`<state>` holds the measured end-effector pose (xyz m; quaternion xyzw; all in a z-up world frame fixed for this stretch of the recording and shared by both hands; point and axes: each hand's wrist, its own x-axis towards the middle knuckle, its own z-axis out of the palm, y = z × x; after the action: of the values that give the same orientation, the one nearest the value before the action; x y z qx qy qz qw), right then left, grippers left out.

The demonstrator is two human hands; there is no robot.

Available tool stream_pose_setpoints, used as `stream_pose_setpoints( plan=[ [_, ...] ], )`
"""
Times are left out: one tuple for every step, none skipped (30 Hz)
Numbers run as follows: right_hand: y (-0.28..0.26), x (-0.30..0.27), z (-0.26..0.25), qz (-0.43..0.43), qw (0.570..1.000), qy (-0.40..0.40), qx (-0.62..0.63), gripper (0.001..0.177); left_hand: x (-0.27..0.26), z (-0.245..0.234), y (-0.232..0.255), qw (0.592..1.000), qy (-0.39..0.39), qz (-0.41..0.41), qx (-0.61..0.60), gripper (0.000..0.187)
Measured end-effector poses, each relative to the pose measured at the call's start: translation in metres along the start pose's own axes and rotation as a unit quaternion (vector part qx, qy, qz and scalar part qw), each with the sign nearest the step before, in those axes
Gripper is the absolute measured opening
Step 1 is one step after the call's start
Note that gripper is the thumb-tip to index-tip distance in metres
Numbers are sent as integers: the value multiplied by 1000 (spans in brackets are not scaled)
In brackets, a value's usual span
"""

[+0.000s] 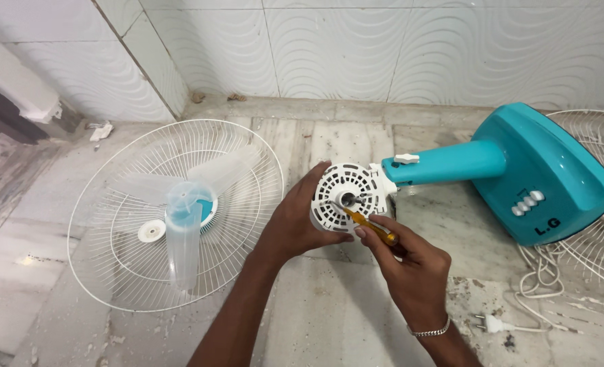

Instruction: The person disassembles a teal LG fan by removing the front grill, fan blades, and motor housing using a screwdriver. They then reassemble the fan components in reverse order.

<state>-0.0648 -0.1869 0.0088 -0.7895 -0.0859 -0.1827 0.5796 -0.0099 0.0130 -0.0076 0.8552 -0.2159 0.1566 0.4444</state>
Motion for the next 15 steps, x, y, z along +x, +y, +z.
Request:
stream_pose_setpoints(
  plan=[
    [1, 0, 1, 8, 1000, -2, 4, 30, 0, 0, 1, 1000, 0, -8, -3, 118],
    [1, -1, 2, 16, 1000, -3, 8, 30, 0, 0, 1, 1000, 0, -16, -7, 118],
    [1, -1, 2, 24, 1000, -5, 12, 29, 0, 0, 2, 1000, 0, -23, -10, 117],
    [2, -2, 2, 23, 1000, -6, 13, 30, -1, 0, 3, 1000, 1, -22, -9, 117],
    [2, -2, 2, 21, 1000, -6, 14, 30, 0, 0, 3, 1000, 3, -19, -8, 117],
    [2, -1, 2, 19, 1000, -6, 15, 30, 0, 0, 4, 1000, 5, -17, -6, 117],
    [2, -2, 2, 16, 1000, -6, 11, 30, 0, 0, 4, 1000, 4, -19, -3, 118],
    [1, -2, 2, 13, 1000, -6, 8, 30, 1, 0, 5, 1000, 3, -21, 0, 119],
    [1, -2, 2, 9, 1000, -7, 5, 30, 2, 0, 5, 1000, 2, -24, 3, 121],
    [0, -2, 3, 5, 1000, -7, -6, 31, 2, 0, 5, 1000, 1, -22, 5, 122],
    [0, -2, 3, 1, 1000, -8, -17, 31, 2, 0, 6, 1000, 0, -20, 7, 123],
    [-1, -2, 3, -4, 1000, -8, -29, 31, 2, 0, 6, 1000, 0, -18, 9, 125],
    [-1, -2, 3, 5, 1000, -8, -23, 31, 3, 0, 6, 1000, -2, -18, 9, 124],
    [-1, -1, 3, 13, 1000, -7, -17, 31, 4, -1, 6, 1000, -5, -19, 10, 124],
    [-2, -1, 3, 21, 1000, -7, -12, 31, 4, -1, 6, 1000, -7, -20, 11, 123]
  ],
)
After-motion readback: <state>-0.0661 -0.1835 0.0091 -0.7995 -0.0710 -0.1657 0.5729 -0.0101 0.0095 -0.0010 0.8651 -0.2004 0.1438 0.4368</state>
